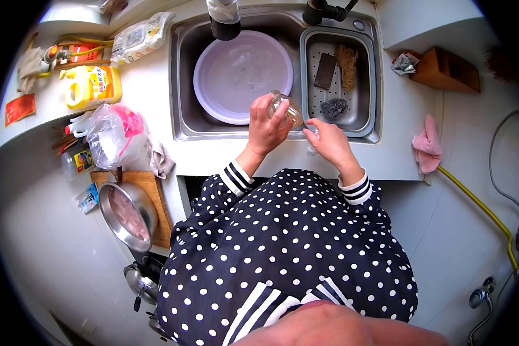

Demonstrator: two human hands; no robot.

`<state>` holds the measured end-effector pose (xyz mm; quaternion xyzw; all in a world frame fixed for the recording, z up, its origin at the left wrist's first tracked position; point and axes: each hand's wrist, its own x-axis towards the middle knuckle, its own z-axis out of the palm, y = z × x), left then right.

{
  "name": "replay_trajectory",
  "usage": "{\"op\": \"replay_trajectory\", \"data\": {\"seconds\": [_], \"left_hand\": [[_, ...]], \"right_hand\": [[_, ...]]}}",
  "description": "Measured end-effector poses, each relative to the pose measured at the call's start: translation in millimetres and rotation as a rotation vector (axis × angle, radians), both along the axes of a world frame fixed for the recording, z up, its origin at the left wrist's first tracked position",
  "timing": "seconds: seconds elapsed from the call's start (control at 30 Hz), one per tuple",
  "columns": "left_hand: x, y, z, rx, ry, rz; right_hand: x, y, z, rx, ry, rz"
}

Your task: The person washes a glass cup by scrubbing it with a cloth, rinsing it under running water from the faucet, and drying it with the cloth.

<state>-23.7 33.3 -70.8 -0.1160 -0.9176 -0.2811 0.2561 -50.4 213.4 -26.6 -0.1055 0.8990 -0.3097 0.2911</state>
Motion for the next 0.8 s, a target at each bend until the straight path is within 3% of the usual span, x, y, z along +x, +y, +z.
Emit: {"op": "replay_trajectory", "data": {"seconds": [0.13,0.27,0.33,0.43,0.5,0.63,0.7,0.77,0.8], "left_hand": [[0.5,2.5,11.5,0.194,-0.044,0.127],[-23.3,-13.7,6.0,1.585,-0.838,0.449],[-18.3,-21.6,14.2,1.644,-0.926,0.381],[-9.0,-19.5,25.3,1.662,-0.994,0.269],[-6.8,-13.8,32.7,1.704,-0.995,0.190],[-7.7,2.0,35.3,1.355,-0.808,0.139],[-6.9,6.7,37.1,0.991,-0.635,0.198],[-5.5,12.1,50.5,0.726,-0.445,0.179],[-8.9,12.8,47.0,0.811,-0.486,0.153]], "right_hand": [[-2.8,14.8,-1.6,-0.162,0.019,-0.120],[-4.1,16.8,12.7,-0.349,0.103,-0.329],[0.0,12.3,36.2,-0.494,0.146,-0.391],[8.8,-6.9,78.3,-0.603,0.350,-0.184],[8.4,-18.5,75.2,-0.462,0.679,0.174],[8.6,-33.4,58.5,-0.169,0.707,0.473],[8.0,-35.7,47.6,-0.066,0.650,0.541],[6.4,-40.8,42.5,-0.228,0.485,0.373],[4.6,-47.5,48.4,-0.314,0.362,0.246]]}}
